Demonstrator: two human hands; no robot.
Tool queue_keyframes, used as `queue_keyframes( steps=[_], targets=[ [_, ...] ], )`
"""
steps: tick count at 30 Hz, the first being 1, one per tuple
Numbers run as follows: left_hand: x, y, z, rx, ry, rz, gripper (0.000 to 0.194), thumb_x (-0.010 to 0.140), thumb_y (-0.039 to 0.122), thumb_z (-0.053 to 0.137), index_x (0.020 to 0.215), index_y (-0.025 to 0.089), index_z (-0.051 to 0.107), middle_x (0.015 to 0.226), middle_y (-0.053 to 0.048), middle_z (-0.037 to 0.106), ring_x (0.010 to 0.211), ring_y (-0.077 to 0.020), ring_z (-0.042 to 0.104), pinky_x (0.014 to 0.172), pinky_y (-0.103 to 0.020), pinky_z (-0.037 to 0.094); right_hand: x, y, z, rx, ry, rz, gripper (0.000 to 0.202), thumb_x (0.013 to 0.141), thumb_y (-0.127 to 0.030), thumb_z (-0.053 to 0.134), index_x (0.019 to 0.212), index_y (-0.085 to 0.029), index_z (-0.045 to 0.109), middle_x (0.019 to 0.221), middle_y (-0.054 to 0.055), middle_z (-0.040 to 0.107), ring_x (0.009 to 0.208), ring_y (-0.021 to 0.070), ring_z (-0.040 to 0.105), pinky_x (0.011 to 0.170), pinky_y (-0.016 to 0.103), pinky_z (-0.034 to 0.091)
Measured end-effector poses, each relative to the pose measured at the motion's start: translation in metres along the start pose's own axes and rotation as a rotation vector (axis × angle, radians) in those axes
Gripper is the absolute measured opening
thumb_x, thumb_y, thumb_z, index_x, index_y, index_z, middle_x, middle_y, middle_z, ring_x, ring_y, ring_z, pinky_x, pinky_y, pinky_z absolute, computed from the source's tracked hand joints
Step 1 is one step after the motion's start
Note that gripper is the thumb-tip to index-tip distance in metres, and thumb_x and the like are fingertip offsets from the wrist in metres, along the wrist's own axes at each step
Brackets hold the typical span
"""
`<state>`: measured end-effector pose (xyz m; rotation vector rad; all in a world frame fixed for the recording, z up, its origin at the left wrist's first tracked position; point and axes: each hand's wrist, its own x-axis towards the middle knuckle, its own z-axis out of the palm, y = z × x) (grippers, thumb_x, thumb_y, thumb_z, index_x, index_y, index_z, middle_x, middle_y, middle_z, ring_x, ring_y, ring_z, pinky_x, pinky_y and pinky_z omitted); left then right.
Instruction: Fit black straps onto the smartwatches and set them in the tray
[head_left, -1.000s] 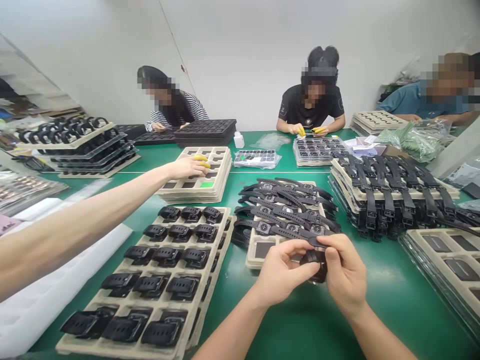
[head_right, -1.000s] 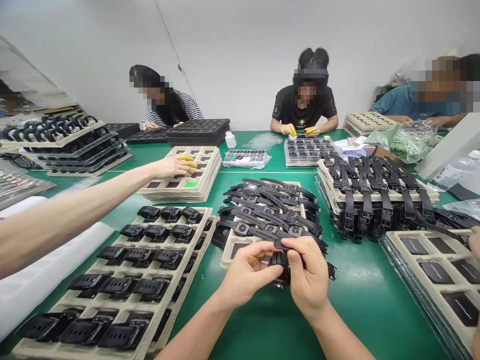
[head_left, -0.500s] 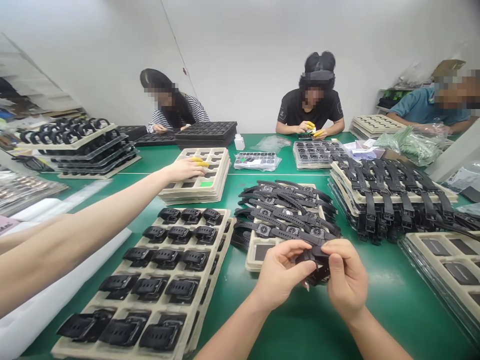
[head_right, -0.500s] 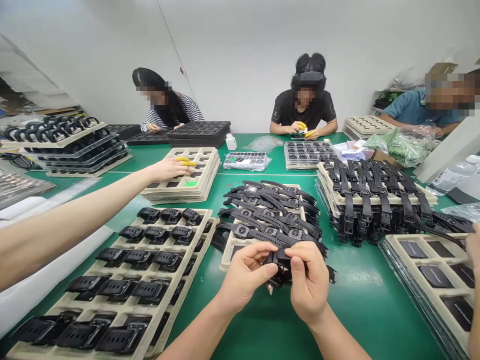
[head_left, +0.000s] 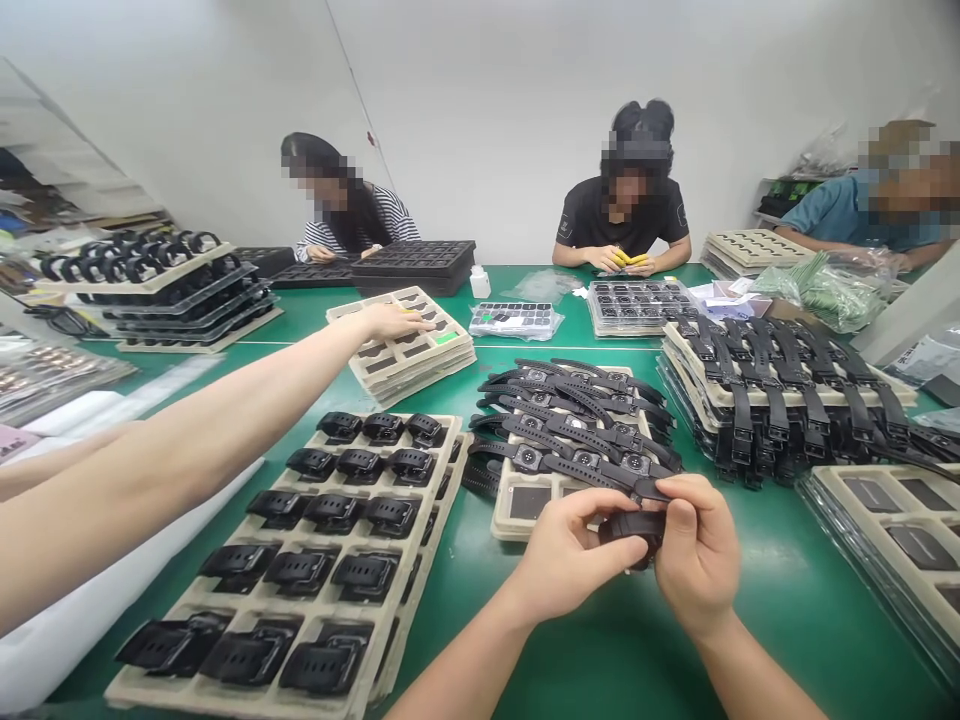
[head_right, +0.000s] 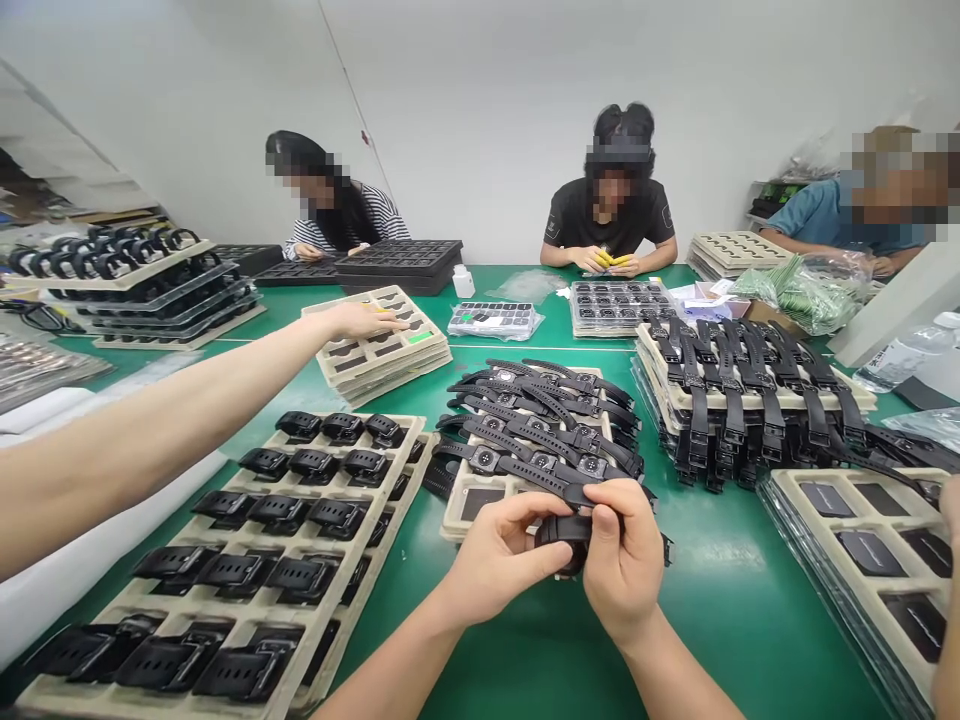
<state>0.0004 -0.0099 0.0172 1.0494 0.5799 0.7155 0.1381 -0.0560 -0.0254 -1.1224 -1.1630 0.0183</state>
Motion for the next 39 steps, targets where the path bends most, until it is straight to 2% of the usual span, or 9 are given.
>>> queue_keyframes(
  steps=[4, 11, 16, 20, 26, 28, 31, 35, 39],
  targets=[
    [0.002, -0.002, -0.003, 0.015, 0.027, 0.001, 0.031, 0.065, 0.019, 0.089, 0.092, 0.014, 0.076, 0.087, -0.004, 0.074, 0.069, -0.0133, 0.066, 0.065, -0.024, 0.057, 0.000, 0.001, 0.001, -0.012, 0.053, 0.011, 0.014, 0.105, -0.027, 0.051, 0.104, -0.023, 0.065, 0.088, 0.003, 0.061, 0.076, 0.0182, 0.060, 0.068, 0.031, 0.048],
    [0.004, -0.001, -0.009, -0.031, 0.088, 0.059, 0.034, 0.057, 0.020, 0.095, 0.087, 0.016, 0.079, 0.083, -0.004, 0.077, 0.075, -0.0148, 0.069, 0.072, -0.024, 0.058, 0.006, -0.001, -0.006, 0.079, -0.178, -0.093, 0.020, 0.107, -0.028, 0.046, 0.098, -0.023, 0.063, 0.085, 0.003, 0.061, 0.080, 0.0198, 0.061, 0.073, 0.035, 0.048],
    [0.004, 0.001, -0.010, -0.064, 0.060, 0.062, 0.037, 0.055, 0.025, 0.098, 0.086, 0.016, 0.080, 0.079, -0.004, 0.077, 0.073, -0.0153, 0.069, 0.070, -0.024, 0.057, 0.006, -0.003, -0.005, 0.062, -0.185, -0.108, 0.018, 0.107, -0.024, 0.046, 0.102, -0.023, 0.064, 0.088, 0.003, 0.062, 0.082, 0.0185, 0.060, 0.072, 0.032, 0.047],
    [0.004, -0.001, -0.010, -0.053, 0.083, 0.098, 0.037, 0.057, 0.030, 0.097, 0.087, 0.017, 0.080, 0.077, -0.003, 0.076, 0.072, -0.0143, 0.068, 0.073, -0.025, 0.057, 0.007, -0.002, -0.005, 0.057, -0.205, -0.135, 0.018, 0.106, -0.024, 0.047, 0.103, -0.023, 0.064, 0.087, 0.003, 0.062, 0.082, 0.0192, 0.061, 0.072, 0.033, 0.049],
    [0.003, 0.002, -0.013, 0.074, 0.138, 0.131, 0.031, 0.065, 0.027, 0.093, 0.091, 0.017, 0.081, 0.081, -0.003, 0.075, 0.071, -0.0121, 0.066, 0.069, -0.022, 0.056, 0.016, -0.003, -0.008, -0.021, -0.378, -0.109, 0.015, 0.101, -0.017, 0.053, 0.100, -0.023, 0.067, 0.086, 0.003, 0.065, 0.078, 0.0183, 0.063, 0.069, 0.031, 0.051],
    [0.002, 0.005, -0.014, 0.075, 0.126, 0.089, 0.039, 0.066, 0.029, 0.092, 0.101, 0.018, 0.080, 0.086, -0.004, 0.076, 0.072, -0.0131, 0.067, 0.065, -0.021, 0.057, 0.017, -0.002, -0.009, -0.052, -0.379, -0.100, 0.015, 0.100, -0.017, 0.054, 0.101, -0.023, 0.068, 0.088, 0.004, 0.067, 0.079, 0.0186, 0.064, 0.070, 0.031, 0.053],
    [0.002, 0.009, -0.015, -0.021, 0.135, 0.016, 0.053, 0.065, 0.035, 0.093, 0.111, 0.018, 0.075, 0.097, -0.008, 0.078, 0.080, -0.0180, 0.071, 0.063, -0.024, 0.060, 0.017, 0.001, -0.010, -0.078, -0.304, -0.074, 0.016, 0.101, -0.019, 0.054, 0.104, -0.024, 0.069, 0.092, 0.005, 0.071, 0.083, 0.0202, 0.067, 0.073, 0.032, 0.055],
    [0.004, 0.008, -0.014, -0.041, 0.182, 0.005, 0.040, 0.059, 0.036, 0.096, 0.088, 0.014, 0.080, 0.085, -0.007, 0.078, 0.073, -0.0161, 0.071, 0.061, -0.023, 0.060, 0.019, 0.003, -0.012, -0.065, -0.289, -0.047, 0.013, 0.099, -0.021, 0.058, 0.103, -0.024, 0.070, 0.094, 0.006, 0.073, 0.085, 0.0213, 0.070, 0.074, 0.033, 0.058],
    [0.004, 0.005, -0.014, -0.005, 0.206, 0.041, 0.039, 0.059, 0.039, 0.096, 0.087, 0.015, 0.083, 0.086, -0.008, 0.079, 0.071, -0.0168, 0.071, 0.061, -0.025, 0.061, 0.024, 0.002, -0.014, -0.028, -0.355, -0.033, 0.013, 0.098, -0.020, 0.061, 0.096, -0.024, 0.073, 0.088, 0.005, 0.073, 0.079, 0.0205, 0.070, 0.070, 0.032, 0.058]
  ],
)
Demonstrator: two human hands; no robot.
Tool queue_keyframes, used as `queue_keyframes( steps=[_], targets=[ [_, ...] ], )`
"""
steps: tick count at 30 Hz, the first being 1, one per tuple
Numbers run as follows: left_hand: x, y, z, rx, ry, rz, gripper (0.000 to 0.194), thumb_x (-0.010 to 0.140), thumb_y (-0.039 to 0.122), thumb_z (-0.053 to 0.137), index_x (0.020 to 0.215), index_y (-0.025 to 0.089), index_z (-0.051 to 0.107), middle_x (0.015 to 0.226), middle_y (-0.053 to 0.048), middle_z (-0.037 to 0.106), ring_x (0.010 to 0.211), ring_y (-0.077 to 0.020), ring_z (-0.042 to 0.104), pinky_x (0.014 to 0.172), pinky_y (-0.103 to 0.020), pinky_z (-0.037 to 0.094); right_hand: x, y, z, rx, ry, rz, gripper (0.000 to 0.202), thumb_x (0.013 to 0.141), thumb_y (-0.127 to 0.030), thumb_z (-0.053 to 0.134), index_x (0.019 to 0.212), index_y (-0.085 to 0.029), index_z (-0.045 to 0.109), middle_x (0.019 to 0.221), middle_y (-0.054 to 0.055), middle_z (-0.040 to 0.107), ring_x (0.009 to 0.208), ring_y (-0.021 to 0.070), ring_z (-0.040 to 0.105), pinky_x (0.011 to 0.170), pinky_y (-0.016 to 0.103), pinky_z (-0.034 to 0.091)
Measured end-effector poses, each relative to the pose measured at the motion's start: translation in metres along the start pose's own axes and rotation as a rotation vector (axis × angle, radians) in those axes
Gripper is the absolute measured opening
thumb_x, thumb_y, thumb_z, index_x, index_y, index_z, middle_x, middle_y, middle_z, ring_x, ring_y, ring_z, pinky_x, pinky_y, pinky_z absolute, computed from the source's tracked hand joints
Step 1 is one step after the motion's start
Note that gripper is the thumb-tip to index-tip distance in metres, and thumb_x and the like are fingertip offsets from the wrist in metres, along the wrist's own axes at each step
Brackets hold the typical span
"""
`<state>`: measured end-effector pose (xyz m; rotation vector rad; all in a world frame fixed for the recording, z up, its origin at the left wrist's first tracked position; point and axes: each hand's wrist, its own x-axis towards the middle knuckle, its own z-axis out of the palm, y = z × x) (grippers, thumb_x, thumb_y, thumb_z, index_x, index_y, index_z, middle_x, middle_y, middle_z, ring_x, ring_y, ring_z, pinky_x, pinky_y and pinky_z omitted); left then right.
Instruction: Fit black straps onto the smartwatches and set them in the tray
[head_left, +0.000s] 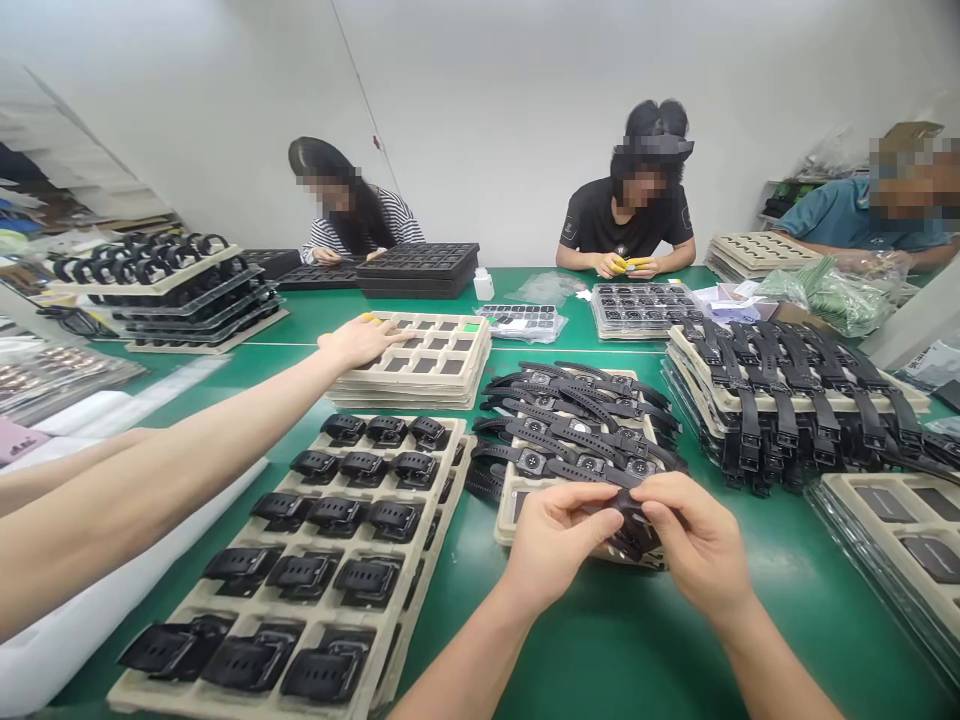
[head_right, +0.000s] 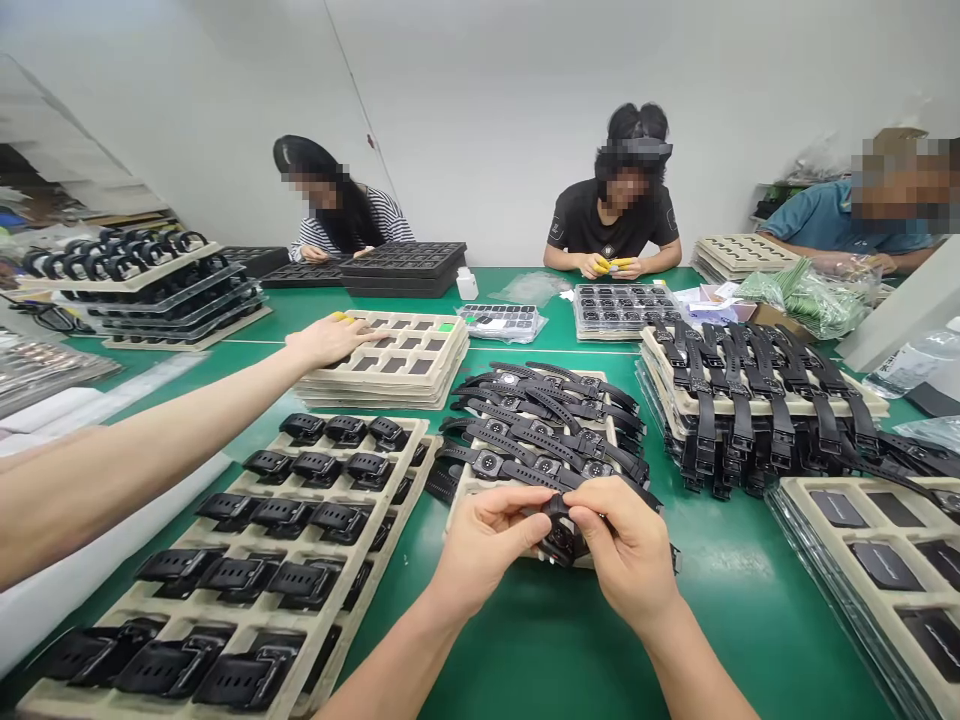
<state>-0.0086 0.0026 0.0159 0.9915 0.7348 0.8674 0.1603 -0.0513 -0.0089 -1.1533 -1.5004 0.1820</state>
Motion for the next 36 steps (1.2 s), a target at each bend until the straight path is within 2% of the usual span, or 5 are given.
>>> queue_keyframes(
  steps=[7, 11, 21, 29, 36],
  targets=[
    [0.002, -0.009, -0.001, 0.030, -0.008, 0.049, 0.044, 0.064, 0.042, 0.093, 0.098, 0.017, 0.082, 0.097, -0.010, 0.079, 0.080, -0.0204, 0.071, 0.062, -0.026, 0.060, -0.003, 0.001, 0.005, 0.043, 0.102, -0.001, 0.016, 0.100, -0.023, 0.061, 0.106, -0.026, 0.075, 0.095, 0.005, 0.076, 0.086, 0.0214, 0.072, 0.076, 0.033, 0.059],
    [0.003, -0.013, 0.002, 0.030, -0.024, 0.113, 0.040, 0.066, 0.038, 0.093, 0.098, 0.017, 0.081, 0.102, -0.010, 0.079, 0.087, -0.0204, 0.072, 0.082, -0.030, 0.060, -0.007, 0.002, 0.009, 0.049, 0.212, -0.007, 0.014, 0.101, -0.026, 0.060, 0.101, -0.025, 0.074, 0.092, 0.006, 0.075, 0.086, 0.0226, 0.071, 0.075, 0.036, 0.059],
    [0.003, -0.013, -0.001, 0.080, 0.022, 0.120, 0.041, 0.067, 0.046, 0.090, 0.097, 0.018, 0.084, 0.103, -0.011, 0.081, 0.097, -0.0272, 0.074, 0.092, -0.038, 0.060, 0.004, -0.004, 0.005, 0.024, 0.077, 0.008, 0.016, 0.099, -0.026, 0.062, 0.092, -0.023, 0.076, 0.086, 0.006, 0.075, 0.077, 0.0209, 0.072, 0.069, 0.032, 0.060],
    [0.000, -0.014, -0.001, 0.081, -0.053, 0.177, 0.038, 0.071, 0.045, 0.088, 0.100, 0.020, 0.084, 0.105, -0.011, 0.079, 0.094, -0.0261, 0.073, 0.085, -0.036, 0.062, -0.004, -0.001, 0.009, 0.012, 0.137, 0.002, 0.021, 0.101, -0.030, 0.061, 0.113, -0.026, 0.077, 0.099, 0.007, 0.079, 0.088, 0.0224, 0.074, 0.077, 0.034, 0.062],
    [0.001, -0.015, -0.001, 0.091, -0.083, 0.161, 0.036, 0.071, 0.041, 0.089, 0.100, 0.020, 0.084, 0.098, -0.011, 0.079, 0.086, -0.0209, 0.070, 0.077, -0.029, 0.058, 0.001, 0.000, -0.001, 0.092, -0.001, 0.067, 0.020, 0.099, -0.029, 0.064, 0.111, -0.028, 0.080, 0.098, 0.006, 0.080, 0.087, 0.0225, 0.074, 0.076, 0.036, 0.062]
  ],
)
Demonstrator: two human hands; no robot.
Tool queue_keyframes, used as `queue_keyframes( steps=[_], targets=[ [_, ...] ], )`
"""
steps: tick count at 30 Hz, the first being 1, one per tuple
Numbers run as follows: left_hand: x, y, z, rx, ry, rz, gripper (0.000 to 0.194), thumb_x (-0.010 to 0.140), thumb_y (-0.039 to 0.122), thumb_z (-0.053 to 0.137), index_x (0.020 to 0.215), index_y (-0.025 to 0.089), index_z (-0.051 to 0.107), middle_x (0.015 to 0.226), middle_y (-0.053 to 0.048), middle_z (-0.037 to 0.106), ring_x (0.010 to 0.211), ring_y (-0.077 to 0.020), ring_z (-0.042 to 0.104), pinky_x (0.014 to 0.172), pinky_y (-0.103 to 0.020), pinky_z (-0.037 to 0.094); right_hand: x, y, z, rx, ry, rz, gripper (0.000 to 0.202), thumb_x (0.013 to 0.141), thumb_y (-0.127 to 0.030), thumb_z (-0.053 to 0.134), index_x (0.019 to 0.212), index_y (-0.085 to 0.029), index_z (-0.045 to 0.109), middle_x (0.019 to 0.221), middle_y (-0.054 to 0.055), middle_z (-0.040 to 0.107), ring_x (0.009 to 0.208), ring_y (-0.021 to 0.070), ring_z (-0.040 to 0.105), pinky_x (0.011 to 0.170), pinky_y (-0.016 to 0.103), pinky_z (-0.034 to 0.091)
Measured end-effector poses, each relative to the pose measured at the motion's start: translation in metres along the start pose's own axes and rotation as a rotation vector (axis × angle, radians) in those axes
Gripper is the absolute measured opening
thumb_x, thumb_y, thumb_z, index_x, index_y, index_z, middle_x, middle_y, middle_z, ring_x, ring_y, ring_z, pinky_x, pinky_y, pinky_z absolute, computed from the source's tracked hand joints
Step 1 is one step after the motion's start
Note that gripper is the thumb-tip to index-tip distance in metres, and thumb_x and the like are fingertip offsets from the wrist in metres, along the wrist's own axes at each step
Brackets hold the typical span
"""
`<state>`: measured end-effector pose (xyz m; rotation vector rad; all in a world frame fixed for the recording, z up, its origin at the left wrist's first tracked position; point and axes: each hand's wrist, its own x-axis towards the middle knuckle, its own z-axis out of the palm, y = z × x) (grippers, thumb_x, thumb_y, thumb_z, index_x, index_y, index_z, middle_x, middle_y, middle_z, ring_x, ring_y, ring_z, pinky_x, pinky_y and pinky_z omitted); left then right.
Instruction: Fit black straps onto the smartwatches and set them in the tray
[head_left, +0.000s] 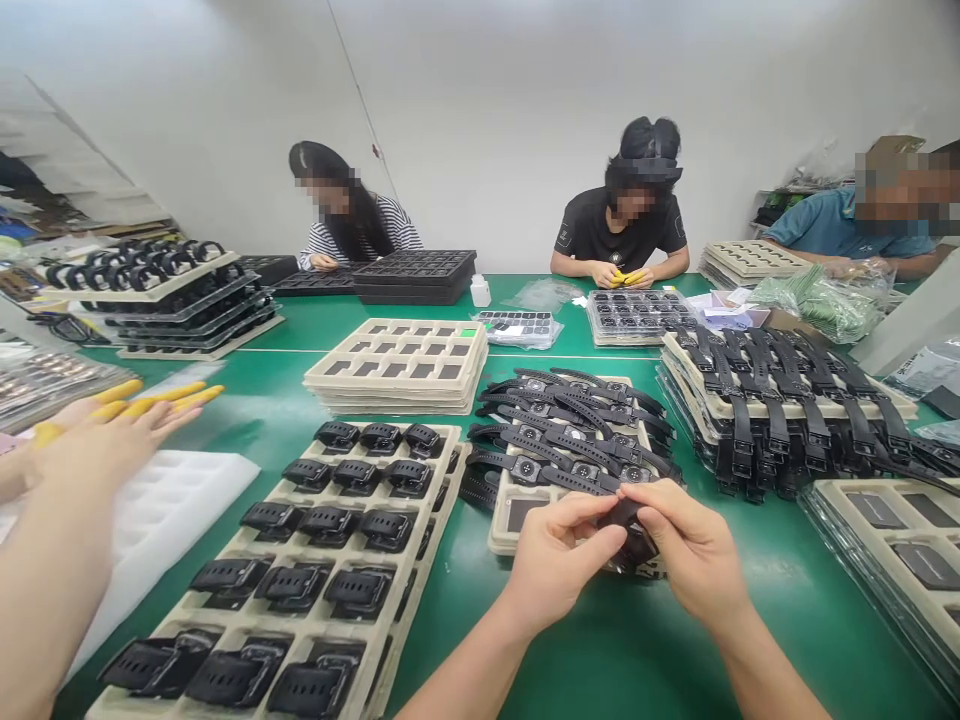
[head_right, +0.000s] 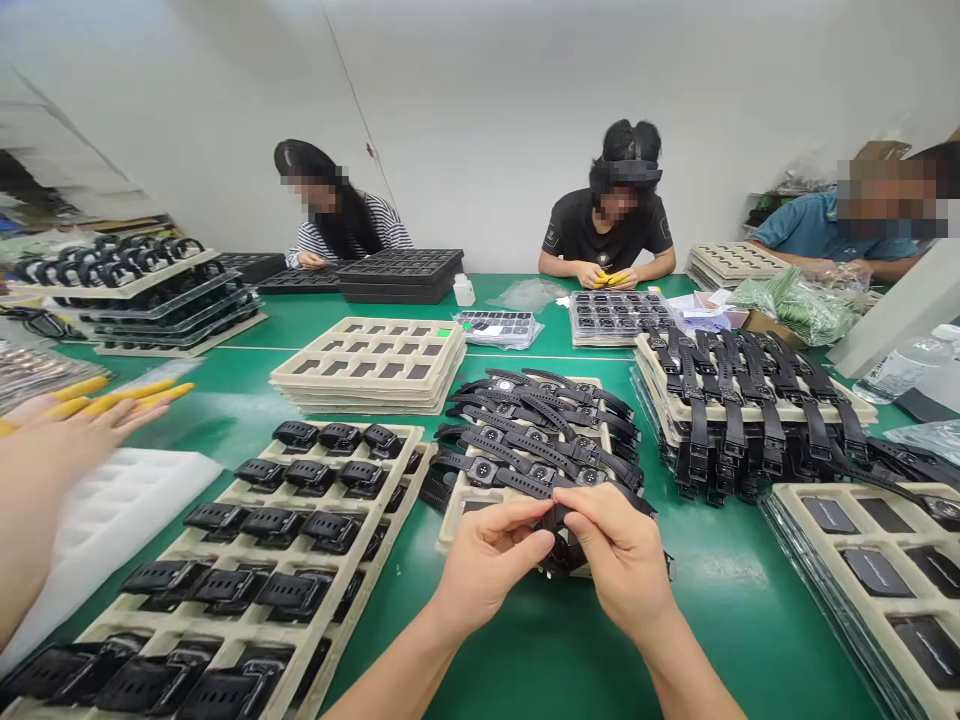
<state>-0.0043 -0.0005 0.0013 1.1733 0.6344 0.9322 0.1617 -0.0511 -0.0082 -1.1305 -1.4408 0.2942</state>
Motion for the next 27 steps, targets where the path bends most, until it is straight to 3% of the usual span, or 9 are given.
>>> queue_keyframes(
  steps=[8, 14, 21, 25, 27],
  targets=[
    [-0.001, -0.003, 0.002, -0.013, 0.033, -0.007, 0.035, 0.071, 0.040, 0.089, 0.099, 0.019, 0.085, 0.095, -0.010, 0.076, 0.081, -0.0183, 0.067, 0.074, -0.027, 0.056, 0.001, -0.003, -0.007, 0.036, -0.044, 0.031, 0.021, 0.099, -0.026, 0.063, 0.111, -0.027, 0.080, 0.099, 0.008, 0.079, 0.089, 0.0247, 0.073, 0.076, 0.039, 0.062],
    [0.000, -0.003, -0.002, 0.035, 0.003, 0.029, 0.030, 0.077, 0.037, 0.084, 0.102, 0.020, 0.084, 0.095, -0.010, 0.074, 0.081, -0.0186, 0.066, 0.071, -0.027, 0.055, 0.004, -0.004, -0.008, 0.056, -0.128, 0.021, 0.024, 0.098, -0.018, 0.062, 0.110, -0.029, 0.079, 0.097, 0.005, 0.077, 0.088, 0.0205, 0.071, 0.076, 0.033, 0.060],
    [0.000, 0.000, -0.004, 0.114, -0.019, 0.032, 0.028, 0.079, 0.032, 0.082, 0.104, 0.019, 0.083, 0.097, -0.010, 0.074, 0.079, -0.0170, 0.066, 0.070, -0.025, 0.055, 0.000, -0.002, -0.006, 0.025, -0.126, 0.056, 0.024, 0.100, -0.021, 0.062, 0.113, -0.033, 0.078, 0.104, 0.003, 0.077, 0.095, 0.0189, 0.072, 0.081, 0.030, 0.060],
    [-0.001, 0.001, -0.002, -0.004, 0.035, -0.079, 0.045, 0.072, 0.037, 0.088, 0.111, 0.018, 0.079, 0.101, -0.011, 0.076, 0.087, -0.0196, 0.069, 0.078, -0.028, 0.057, -0.005, -0.001, 0.000, 0.039, 0.016, 0.109, 0.028, 0.097, -0.024, 0.068, 0.122, -0.034, 0.074, 0.107, 0.002, 0.078, 0.096, 0.0184, 0.074, 0.082, 0.027, 0.061],
    [-0.001, 0.001, -0.001, -0.063, 0.074, -0.108, 0.051, 0.066, 0.038, 0.093, 0.110, 0.017, 0.078, 0.099, -0.010, 0.076, 0.087, -0.0192, 0.068, 0.077, -0.027, 0.057, -0.006, -0.001, 0.002, 0.100, 0.109, 0.152, 0.025, 0.093, -0.024, 0.073, 0.117, -0.034, 0.075, 0.103, 0.001, 0.079, 0.092, 0.0173, 0.075, 0.080, 0.025, 0.062]
  ],
)
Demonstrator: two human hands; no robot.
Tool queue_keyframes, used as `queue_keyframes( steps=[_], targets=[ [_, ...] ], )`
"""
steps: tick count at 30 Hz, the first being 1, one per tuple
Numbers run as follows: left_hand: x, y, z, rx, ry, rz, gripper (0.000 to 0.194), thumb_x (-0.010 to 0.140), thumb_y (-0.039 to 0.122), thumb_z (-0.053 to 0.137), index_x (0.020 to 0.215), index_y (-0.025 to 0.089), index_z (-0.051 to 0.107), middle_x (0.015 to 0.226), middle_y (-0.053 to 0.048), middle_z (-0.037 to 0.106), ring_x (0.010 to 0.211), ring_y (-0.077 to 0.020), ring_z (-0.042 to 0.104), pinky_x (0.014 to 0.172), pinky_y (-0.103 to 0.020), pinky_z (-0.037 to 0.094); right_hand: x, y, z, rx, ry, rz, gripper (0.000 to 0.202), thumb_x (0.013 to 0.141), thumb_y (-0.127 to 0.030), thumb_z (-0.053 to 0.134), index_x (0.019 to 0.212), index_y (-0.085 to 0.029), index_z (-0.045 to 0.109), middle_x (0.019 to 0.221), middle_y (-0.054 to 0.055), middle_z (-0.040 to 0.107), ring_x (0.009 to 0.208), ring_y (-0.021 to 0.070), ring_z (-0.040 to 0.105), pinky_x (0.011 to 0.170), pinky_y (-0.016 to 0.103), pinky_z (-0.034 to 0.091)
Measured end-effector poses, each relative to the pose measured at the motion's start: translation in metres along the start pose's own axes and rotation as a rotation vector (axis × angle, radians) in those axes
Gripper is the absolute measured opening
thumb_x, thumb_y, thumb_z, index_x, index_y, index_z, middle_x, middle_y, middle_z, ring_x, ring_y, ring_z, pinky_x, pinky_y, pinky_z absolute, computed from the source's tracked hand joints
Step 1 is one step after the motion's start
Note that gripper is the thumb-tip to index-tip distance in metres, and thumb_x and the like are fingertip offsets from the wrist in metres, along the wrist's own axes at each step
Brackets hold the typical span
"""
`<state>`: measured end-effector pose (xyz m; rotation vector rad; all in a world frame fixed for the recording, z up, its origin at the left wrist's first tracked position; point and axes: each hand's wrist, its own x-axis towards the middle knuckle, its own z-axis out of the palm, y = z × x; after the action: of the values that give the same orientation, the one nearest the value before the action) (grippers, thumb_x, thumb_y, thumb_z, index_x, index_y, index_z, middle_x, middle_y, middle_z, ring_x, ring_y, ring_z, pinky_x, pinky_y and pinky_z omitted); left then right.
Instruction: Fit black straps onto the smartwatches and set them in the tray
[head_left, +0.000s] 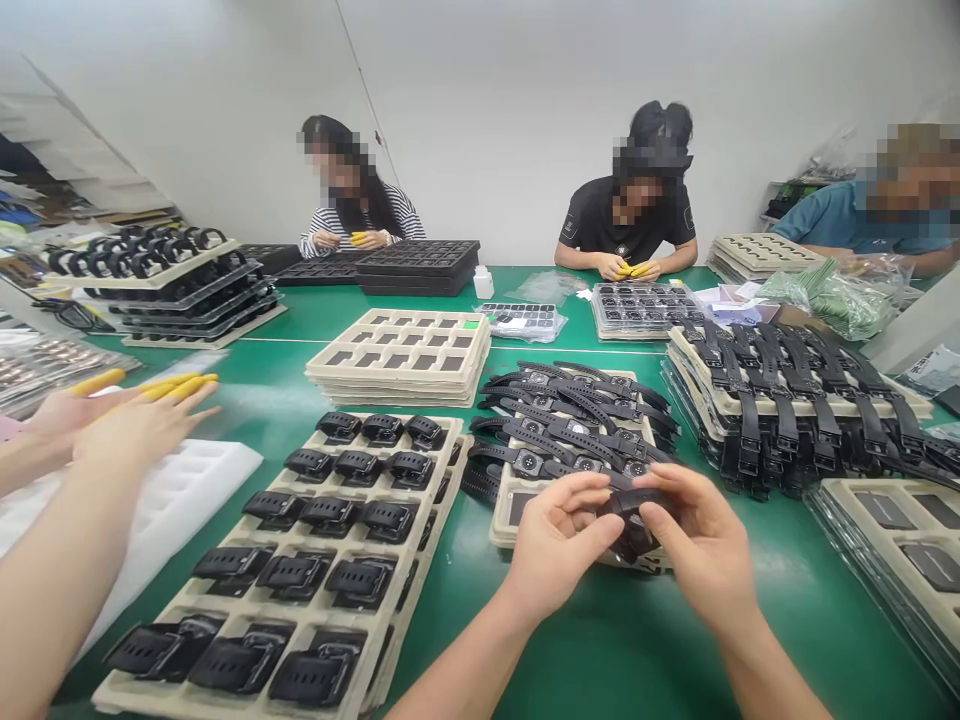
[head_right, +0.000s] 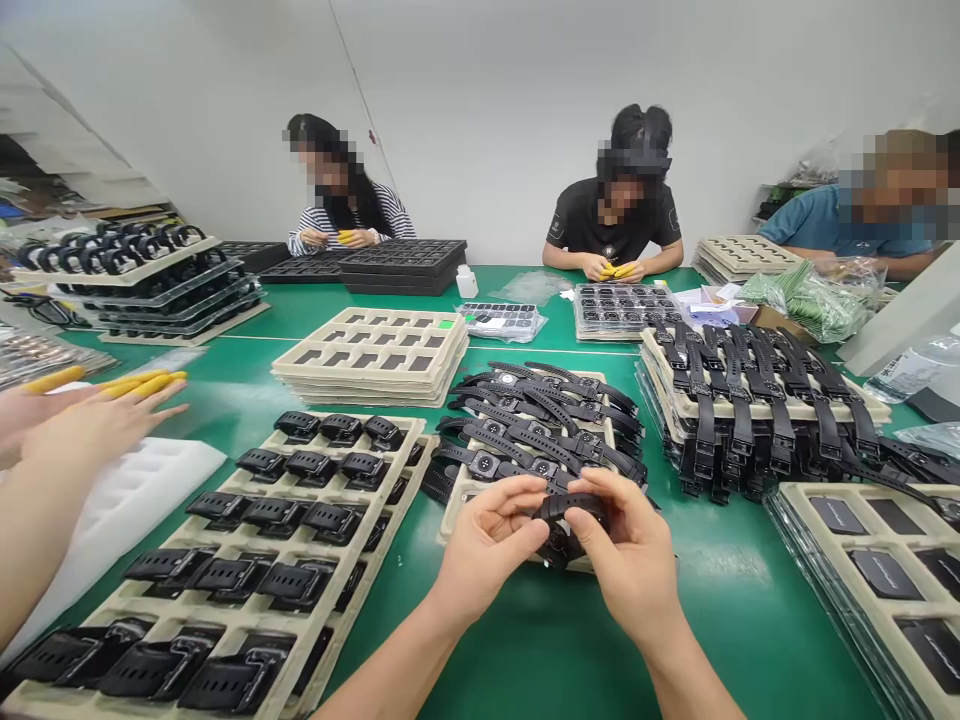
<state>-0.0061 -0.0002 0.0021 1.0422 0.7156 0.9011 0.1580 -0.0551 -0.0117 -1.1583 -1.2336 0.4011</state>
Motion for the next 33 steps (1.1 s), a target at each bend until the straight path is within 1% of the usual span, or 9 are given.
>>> queue_keyframes(
  steps=[2, 5, 8, 11, 15, 20, 23, 28, 33],
  targets=[
    [0.000, 0.000, 0.000, -0.009, -0.009, 0.010, 0.049, 0.062, 0.038, 0.095, 0.102, 0.016, 0.079, 0.097, -0.009, 0.075, 0.082, -0.0172, 0.067, 0.074, -0.026, 0.056, 0.000, -0.001, 0.000, 0.040, 0.017, 0.020, 0.016, 0.092, -0.024, 0.074, 0.104, -0.033, 0.078, 0.100, -0.001, 0.079, 0.092, 0.0165, 0.075, 0.082, 0.024, 0.061],
    [0.001, -0.001, 0.000, 0.028, -0.032, 0.017, 0.043, 0.061, 0.038, 0.095, 0.095, 0.015, 0.081, 0.091, -0.009, 0.076, 0.073, -0.0147, 0.063, 0.069, -0.026, 0.054, 0.004, -0.004, -0.003, 0.033, -0.053, 0.004, 0.014, 0.093, -0.022, 0.073, 0.094, -0.033, 0.080, 0.099, -0.001, 0.080, 0.094, 0.0163, 0.074, 0.086, 0.024, 0.060],
    [0.002, -0.003, -0.001, 0.079, -0.040, 0.015, 0.038, 0.063, 0.035, 0.093, 0.093, 0.015, 0.083, 0.087, -0.009, 0.077, 0.072, -0.0152, 0.063, 0.068, -0.026, 0.053, 0.008, -0.005, -0.009, 0.021, -0.141, -0.011, 0.018, 0.092, -0.021, 0.072, 0.097, -0.036, 0.082, 0.099, -0.002, 0.080, 0.093, 0.0164, 0.074, 0.085, 0.024, 0.060],
    [0.002, -0.004, -0.001, 0.085, -0.052, 0.020, 0.036, 0.064, 0.034, 0.092, 0.095, 0.015, 0.083, 0.089, -0.009, 0.078, 0.074, -0.0161, 0.064, 0.069, -0.027, 0.053, 0.011, -0.005, -0.012, 0.010, -0.190, -0.003, 0.020, 0.092, -0.021, 0.072, 0.098, -0.037, 0.083, 0.098, -0.002, 0.080, 0.092, 0.0165, 0.074, 0.084, 0.024, 0.060],
    [0.001, -0.005, 0.001, 0.042, -0.011, 0.040, 0.037, 0.068, 0.035, 0.090, 0.100, 0.017, 0.083, 0.092, -0.009, 0.078, 0.076, -0.0170, 0.065, 0.071, -0.028, 0.056, 0.010, -0.004, -0.011, 0.015, -0.161, 0.023, 0.018, 0.093, -0.023, 0.071, 0.096, -0.037, 0.083, 0.099, -0.001, 0.080, 0.094, 0.0176, 0.074, 0.084, 0.026, 0.060],
    [0.001, -0.002, 0.000, 0.168, -0.018, 0.131, 0.027, 0.070, 0.025, 0.085, 0.096, 0.018, 0.084, 0.088, -0.008, 0.076, 0.073, -0.0160, 0.064, 0.067, -0.027, 0.055, 0.010, -0.004, -0.009, 0.019, -0.180, 0.027, 0.015, 0.094, -0.027, 0.070, 0.094, -0.036, 0.083, 0.097, 0.000, 0.080, 0.093, 0.0189, 0.073, 0.084, 0.029, 0.059],
    [0.002, 0.000, -0.002, 0.204, -0.033, 0.176, 0.026, 0.070, 0.021, 0.083, 0.096, 0.019, 0.084, 0.087, -0.008, 0.075, 0.072, -0.0157, 0.064, 0.065, -0.026, 0.054, 0.011, -0.004, -0.008, -0.001, -0.193, 0.009, 0.015, 0.093, -0.027, 0.072, 0.093, -0.036, 0.083, 0.095, 0.000, 0.081, 0.091, 0.0185, 0.073, 0.086, 0.029, 0.058],
    [0.003, 0.003, -0.004, 0.205, -0.052, 0.149, 0.025, 0.070, 0.018, 0.081, 0.095, 0.020, 0.084, 0.088, -0.007, 0.074, 0.067, -0.0139, 0.064, 0.060, -0.024, 0.053, 0.011, -0.002, -0.007, 0.014, -0.223, 0.010, 0.016, 0.094, -0.025, 0.071, 0.095, -0.037, 0.083, 0.097, 0.001, 0.081, 0.093, 0.0192, 0.072, 0.083, 0.030, 0.059],
    [0.003, 0.006, -0.004, 0.267, -0.048, 0.147, 0.025, 0.072, 0.019, 0.080, 0.097, 0.020, 0.084, 0.087, -0.007, 0.074, 0.069, -0.0147, 0.065, 0.061, -0.023, 0.054, 0.007, 0.000, -0.004, 0.004, -0.233, 0.033, 0.018, 0.096, -0.026, 0.069, 0.099, -0.037, 0.083, 0.098, 0.001, 0.080, 0.094, 0.0193, 0.071, 0.084, 0.029, 0.059]
  ],
)
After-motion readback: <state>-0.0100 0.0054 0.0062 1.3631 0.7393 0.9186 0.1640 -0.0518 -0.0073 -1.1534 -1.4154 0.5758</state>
